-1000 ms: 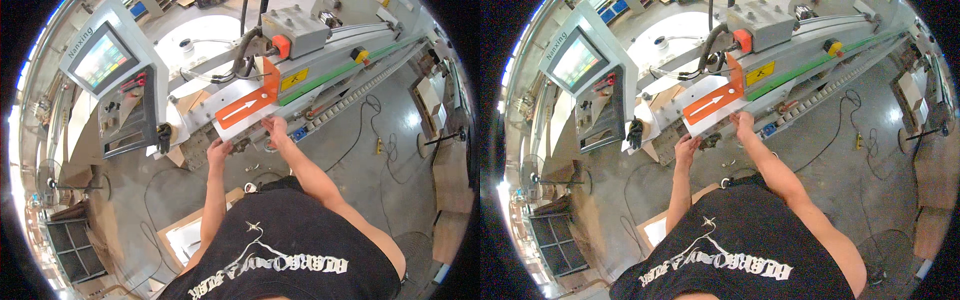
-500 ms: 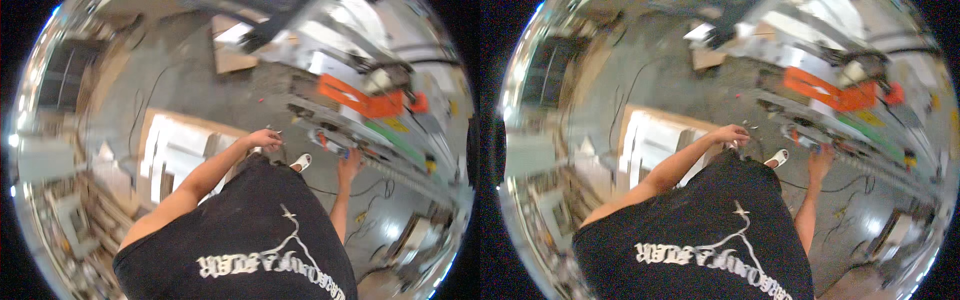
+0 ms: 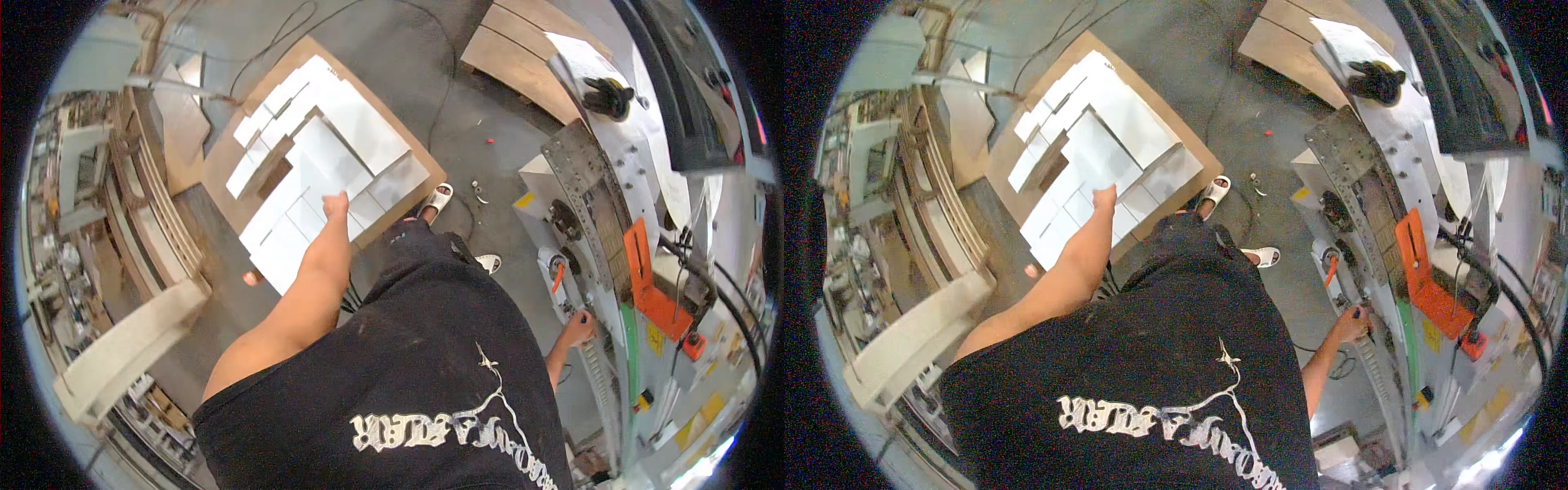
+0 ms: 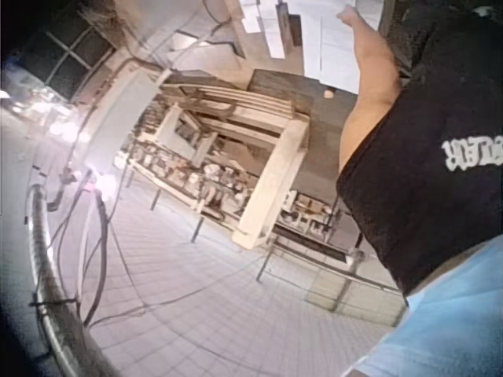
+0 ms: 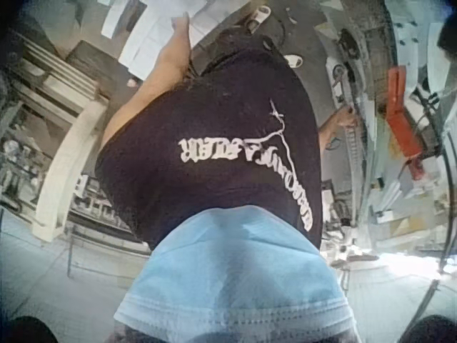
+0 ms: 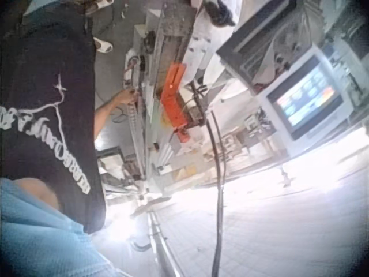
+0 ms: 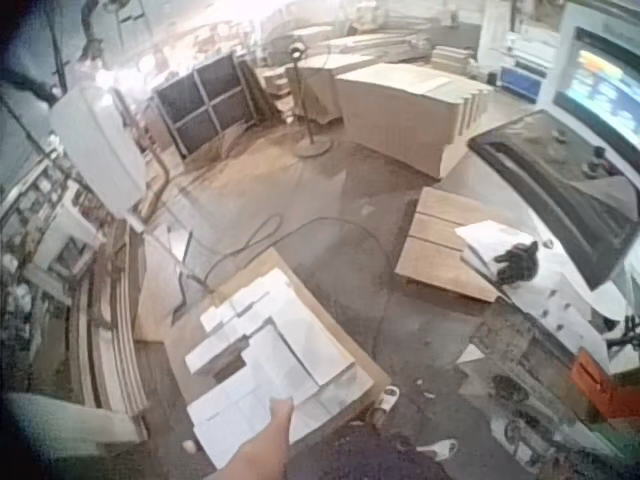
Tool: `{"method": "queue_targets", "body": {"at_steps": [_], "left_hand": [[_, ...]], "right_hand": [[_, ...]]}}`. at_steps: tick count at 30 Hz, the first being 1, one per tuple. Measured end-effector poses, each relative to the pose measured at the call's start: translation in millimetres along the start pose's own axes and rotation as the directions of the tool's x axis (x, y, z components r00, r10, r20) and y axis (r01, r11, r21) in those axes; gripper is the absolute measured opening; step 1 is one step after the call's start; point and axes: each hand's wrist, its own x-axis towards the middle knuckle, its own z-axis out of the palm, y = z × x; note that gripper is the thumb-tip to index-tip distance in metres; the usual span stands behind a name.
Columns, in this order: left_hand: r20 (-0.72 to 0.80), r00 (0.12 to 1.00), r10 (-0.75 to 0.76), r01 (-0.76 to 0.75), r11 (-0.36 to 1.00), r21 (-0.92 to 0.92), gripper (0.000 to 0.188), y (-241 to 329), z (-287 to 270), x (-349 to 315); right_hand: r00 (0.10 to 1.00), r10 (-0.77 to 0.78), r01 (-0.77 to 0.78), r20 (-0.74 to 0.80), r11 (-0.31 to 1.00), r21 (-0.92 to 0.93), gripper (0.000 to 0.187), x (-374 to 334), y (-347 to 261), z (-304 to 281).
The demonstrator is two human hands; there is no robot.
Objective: The person picks up wooden panels from a table one at a time and feeds them into an edge banding machine, then lifts and rearranges stacks of panels on the table by hand.
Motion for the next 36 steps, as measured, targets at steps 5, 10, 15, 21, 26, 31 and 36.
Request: {"method": "queue_targets", "body": {"at_steps": [5,10,15,21,26,31,36], "left_hand": [[-0.073,0.989,-0.125,0.118,0.988,-0.095,0.101,81,-19,-31],[-0.016,0.976,-0.217,0.216,0.974,-0.062,0.120,108,-7,-9],[0.000,0.969,-0.246,0.246,0.969,0.022,0.124,122,-8,-15],[0.042,0.987,-0.155,0.156,0.987,-0.022,0.128,92,-24,9],[0.463,0.886,0.029,0.282,0.758,-0.588,0.129,85,-108,-4],[0.534,0.722,0.440,0.283,0.516,-0.808,0.095,161,-193,-90],[0.588,0.411,0.696,0.273,0.522,-0.808,0.071,242,-202,-197]], "right_hand": [[0.991,-0.102,0.109,0.083,0.990,-0.090,0.027,20,29,-6],[0.955,-0.175,0.169,0.239,0.985,0.046,0.018,27,31,-20],[0.956,-0.202,0.188,0.215,0.979,0.085,0.022,19,24,-20],[0.937,-0.335,0.334,0.102,0.942,0.026,0.020,19,39,-11],[0.937,-0.119,0.132,0.328,0.991,-0.017,0.031,-7,-42,-34],[0.755,-0.418,0.138,0.506,0.855,0.500,0.051,-35,-156,-36],[0.440,-0.868,0.278,0.230,0.375,0.884,0.061,-90,-312,-98]]}}
